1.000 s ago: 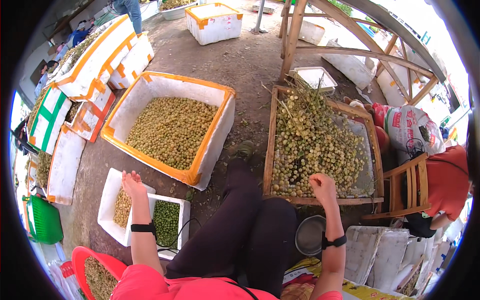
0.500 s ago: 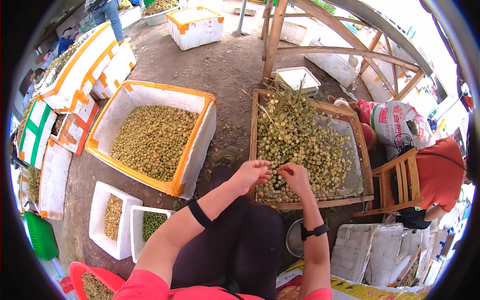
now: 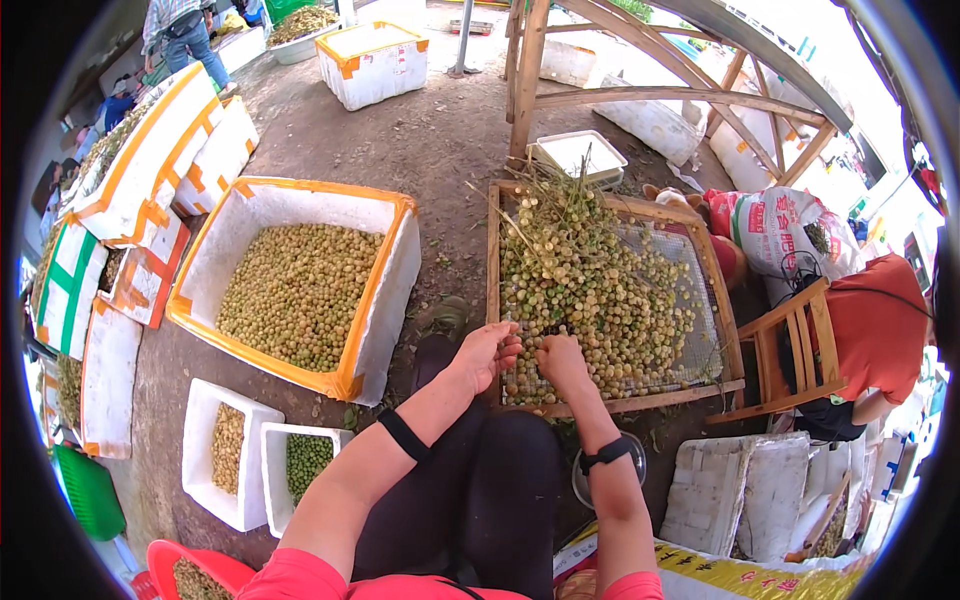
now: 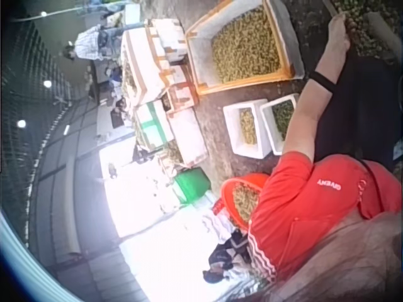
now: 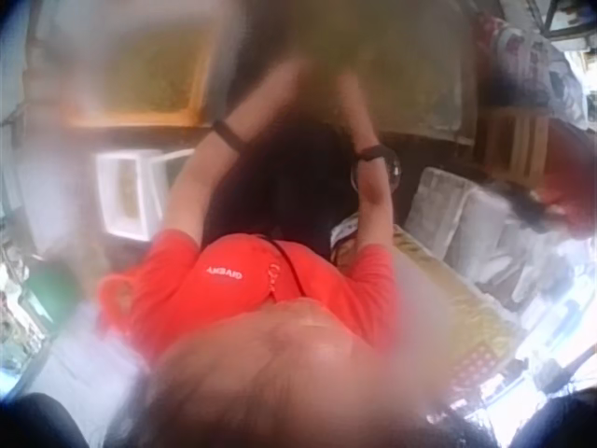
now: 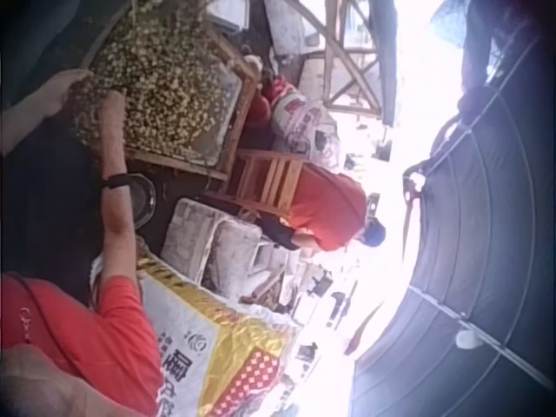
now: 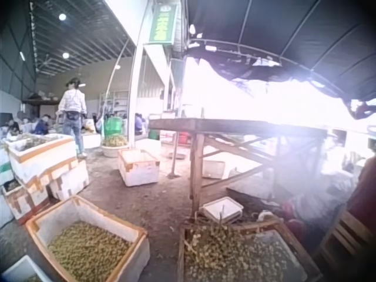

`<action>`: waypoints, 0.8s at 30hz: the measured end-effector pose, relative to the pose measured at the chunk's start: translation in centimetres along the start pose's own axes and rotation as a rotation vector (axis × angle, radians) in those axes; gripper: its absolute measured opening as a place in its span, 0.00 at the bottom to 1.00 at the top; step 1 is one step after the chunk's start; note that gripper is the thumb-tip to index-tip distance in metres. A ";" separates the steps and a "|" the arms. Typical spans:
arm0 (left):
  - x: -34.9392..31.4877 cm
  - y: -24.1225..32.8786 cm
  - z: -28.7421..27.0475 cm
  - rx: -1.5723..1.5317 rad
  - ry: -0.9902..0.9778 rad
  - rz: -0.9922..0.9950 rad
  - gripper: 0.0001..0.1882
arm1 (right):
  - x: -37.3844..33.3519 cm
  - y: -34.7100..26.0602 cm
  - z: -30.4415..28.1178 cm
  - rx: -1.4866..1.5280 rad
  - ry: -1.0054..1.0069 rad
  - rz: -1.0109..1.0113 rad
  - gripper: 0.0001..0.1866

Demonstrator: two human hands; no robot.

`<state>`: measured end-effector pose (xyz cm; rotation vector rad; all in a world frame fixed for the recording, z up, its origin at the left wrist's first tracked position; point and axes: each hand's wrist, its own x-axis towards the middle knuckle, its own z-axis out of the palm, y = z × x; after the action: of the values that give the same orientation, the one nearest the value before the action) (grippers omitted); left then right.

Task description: The person is picking small berries off their branches and sorting them into different boxes and containers.

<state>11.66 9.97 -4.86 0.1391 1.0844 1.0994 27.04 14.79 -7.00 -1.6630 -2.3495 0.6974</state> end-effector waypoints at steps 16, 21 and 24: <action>0.1 0.0 -0.7 -0.044 0.022 0.037 0.11 | 1.4 -1.8 -0.8 0.356 0.092 -0.096 0.08; -0.6 0.3 -0.6 0.017 0.218 0.172 0.08 | 2.2 -3.3 0.3 -0.104 -0.032 -0.068 0.07; -0.4 0.0 0.0 0.060 0.168 0.171 0.08 | 2.8 -1.3 0.6 0.039 0.004 -0.064 0.08</action>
<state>11.61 9.64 -4.60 0.1926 1.2747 1.2491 24.71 16.84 -7.25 -1.5650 -2.3595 0.7226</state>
